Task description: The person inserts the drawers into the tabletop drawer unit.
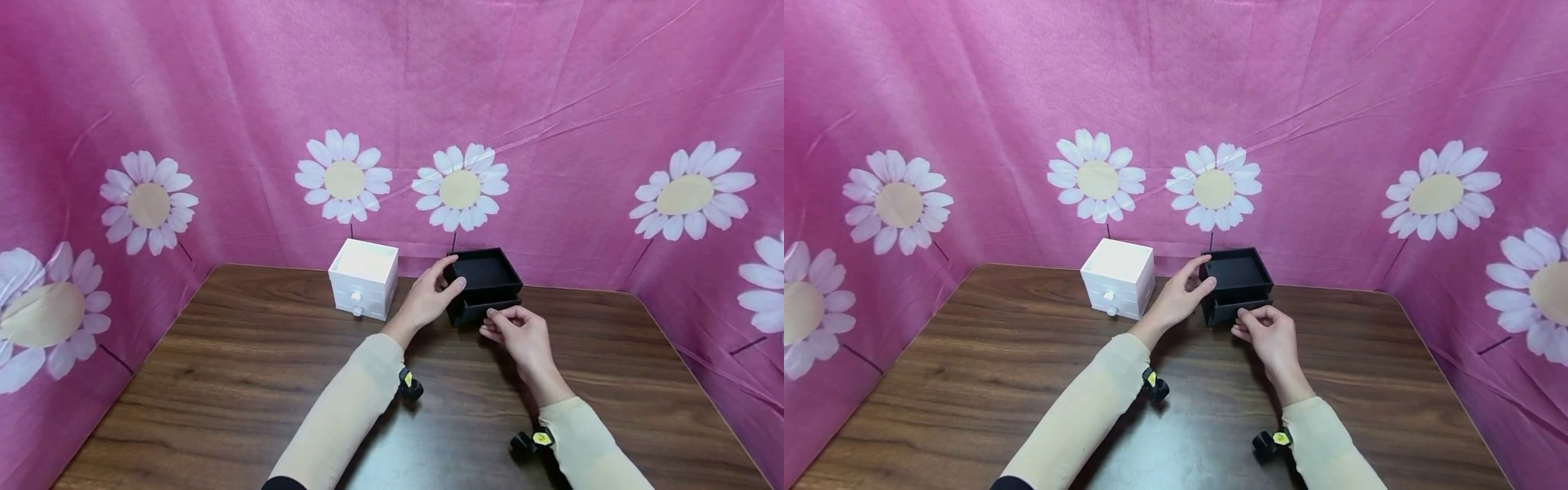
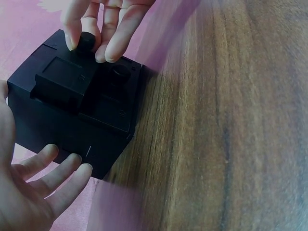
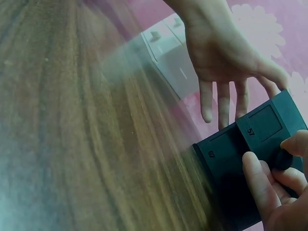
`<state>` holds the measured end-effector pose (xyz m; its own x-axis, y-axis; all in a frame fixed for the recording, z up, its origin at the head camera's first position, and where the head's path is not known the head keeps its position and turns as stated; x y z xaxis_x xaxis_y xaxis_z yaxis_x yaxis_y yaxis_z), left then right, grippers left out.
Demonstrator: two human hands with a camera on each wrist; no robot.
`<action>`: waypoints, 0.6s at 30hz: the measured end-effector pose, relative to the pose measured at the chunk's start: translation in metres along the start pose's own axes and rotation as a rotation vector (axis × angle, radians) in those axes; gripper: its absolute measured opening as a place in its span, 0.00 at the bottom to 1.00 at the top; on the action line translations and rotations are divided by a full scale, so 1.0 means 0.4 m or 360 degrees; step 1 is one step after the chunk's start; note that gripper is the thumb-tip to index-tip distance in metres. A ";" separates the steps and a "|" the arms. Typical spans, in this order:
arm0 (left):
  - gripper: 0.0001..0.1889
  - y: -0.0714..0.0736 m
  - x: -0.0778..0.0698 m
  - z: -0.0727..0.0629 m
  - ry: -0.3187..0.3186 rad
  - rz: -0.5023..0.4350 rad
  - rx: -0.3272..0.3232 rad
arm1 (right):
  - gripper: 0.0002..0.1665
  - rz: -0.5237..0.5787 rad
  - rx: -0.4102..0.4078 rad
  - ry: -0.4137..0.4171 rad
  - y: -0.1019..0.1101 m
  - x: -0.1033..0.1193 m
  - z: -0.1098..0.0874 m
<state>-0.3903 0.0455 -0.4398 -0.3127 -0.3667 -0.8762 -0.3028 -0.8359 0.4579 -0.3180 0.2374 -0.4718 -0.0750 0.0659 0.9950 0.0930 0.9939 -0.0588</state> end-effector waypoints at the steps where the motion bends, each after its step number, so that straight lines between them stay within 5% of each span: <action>1: 0.30 0.000 0.000 0.000 -0.0001 -0.0001 0.0002 | 0.09 0.0003 0.0002 0.0001 -0.001 0.000 0.002; 18: 0.30 0.000 -0.004 -0.002 0.0010 -0.0010 -0.0001 | 0.07 -0.0062 0.0008 -0.0018 -0.011 0.012 0.030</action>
<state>-0.3892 0.0457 -0.4385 -0.3053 -0.3640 -0.8799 -0.3042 -0.8384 0.4523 -0.3306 0.2342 -0.4679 -0.0897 0.0279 0.9956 0.0849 0.9962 -0.0203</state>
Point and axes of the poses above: each hand's wrist, its own z-axis towards the middle knuckle, its own y-axis out of the back of the hand, x = y × z, the point moved 8 cm from there along z, towards the middle knuckle, and after that the axes turned 7 degrees about x, right-handed, at the moved point
